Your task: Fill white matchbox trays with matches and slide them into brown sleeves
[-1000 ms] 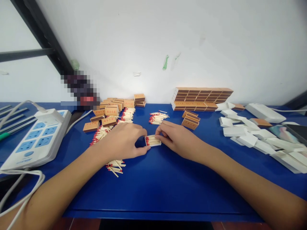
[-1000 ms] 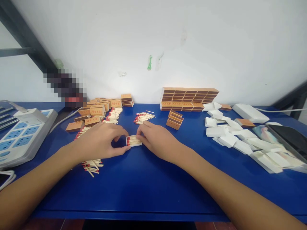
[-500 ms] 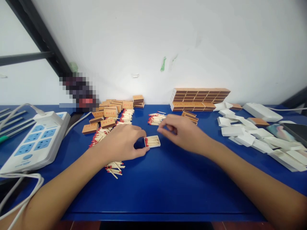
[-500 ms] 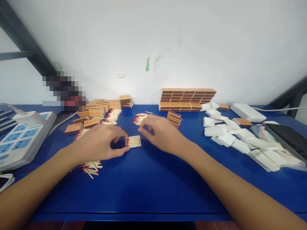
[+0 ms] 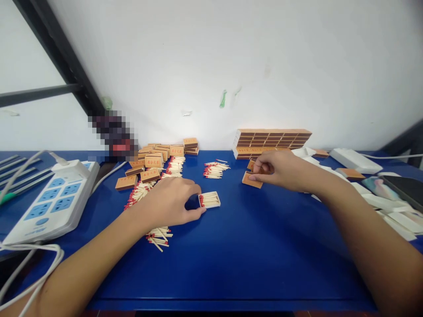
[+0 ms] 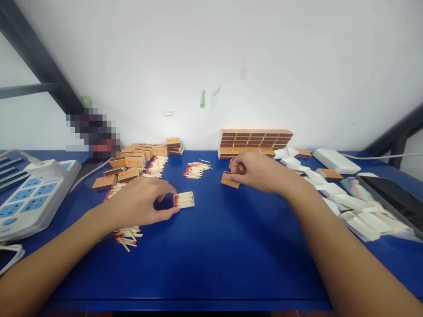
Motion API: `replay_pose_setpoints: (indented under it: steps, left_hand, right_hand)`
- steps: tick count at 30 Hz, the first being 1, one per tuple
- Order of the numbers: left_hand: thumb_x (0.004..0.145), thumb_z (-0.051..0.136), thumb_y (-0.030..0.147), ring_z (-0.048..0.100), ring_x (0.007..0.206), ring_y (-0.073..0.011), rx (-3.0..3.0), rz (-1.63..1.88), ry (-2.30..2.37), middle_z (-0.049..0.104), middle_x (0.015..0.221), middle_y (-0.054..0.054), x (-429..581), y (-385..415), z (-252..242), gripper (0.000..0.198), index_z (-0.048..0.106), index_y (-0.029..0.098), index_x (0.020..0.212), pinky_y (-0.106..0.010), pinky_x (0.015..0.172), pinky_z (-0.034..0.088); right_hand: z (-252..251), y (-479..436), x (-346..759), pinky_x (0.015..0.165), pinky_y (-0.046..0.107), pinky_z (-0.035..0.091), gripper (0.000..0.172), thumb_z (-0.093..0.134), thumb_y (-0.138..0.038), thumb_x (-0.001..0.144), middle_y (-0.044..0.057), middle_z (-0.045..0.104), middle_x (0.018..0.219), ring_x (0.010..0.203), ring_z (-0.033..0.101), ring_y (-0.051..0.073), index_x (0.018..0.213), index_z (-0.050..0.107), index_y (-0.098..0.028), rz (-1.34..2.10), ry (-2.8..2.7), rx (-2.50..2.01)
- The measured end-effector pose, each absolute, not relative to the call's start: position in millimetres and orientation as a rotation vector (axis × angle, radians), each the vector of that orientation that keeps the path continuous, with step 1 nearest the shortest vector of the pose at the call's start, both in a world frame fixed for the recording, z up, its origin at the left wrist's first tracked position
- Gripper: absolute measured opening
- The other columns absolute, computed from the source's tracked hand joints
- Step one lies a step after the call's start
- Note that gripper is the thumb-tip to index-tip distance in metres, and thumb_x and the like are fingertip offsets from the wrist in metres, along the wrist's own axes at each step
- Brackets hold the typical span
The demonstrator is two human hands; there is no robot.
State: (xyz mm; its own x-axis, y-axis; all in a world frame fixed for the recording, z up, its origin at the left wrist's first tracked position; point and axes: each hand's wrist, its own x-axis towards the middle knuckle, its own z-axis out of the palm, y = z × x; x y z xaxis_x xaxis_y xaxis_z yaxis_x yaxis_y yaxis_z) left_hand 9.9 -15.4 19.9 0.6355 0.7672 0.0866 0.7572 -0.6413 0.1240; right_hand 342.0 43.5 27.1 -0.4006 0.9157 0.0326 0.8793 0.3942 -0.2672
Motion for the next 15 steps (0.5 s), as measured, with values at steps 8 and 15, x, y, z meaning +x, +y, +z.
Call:
replay_pose_setpoints:
  steps: [8, 15]
  left_hand:
    - [0.093, 0.069, 0.042, 0.064, 0.072, -0.0193, 2.802, 0.220, 1.290, 0.073, 0.084, -0.002, 9, -13, 17, 0.021, 0.076, 0.022, 0.095, -0.031, 0.063, 0.037]
    - [0.093, 0.069, 0.047, 0.068, 0.078, -0.0222, 2.758, 0.401, 1.410, 0.073, 0.087, -0.003, 6, -11, 12, 0.030, 0.076, 0.021, 0.108, -0.033, 0.068, 0.044]
  right_hand:
    - [21, 39, 332, 0.066, 0.034, 0.046, 0.040, 0.071, -0.063, 0.088, 0.005, 0.072, 0.090, 0.077, 0.063, 0.022, 0.100, 0.075, -0.025, 0.396, -2.538, -1.452]
    - [16, 18, 306, 0.083, 0.038, 0.052, 0.032, 0.077, -0.053, 0.085, 0.006, 0.074, 0.107, 0.099, 0.067, 0.027, 0.101, 0.073, -0.026, 0.457, -2.567, -1.271]
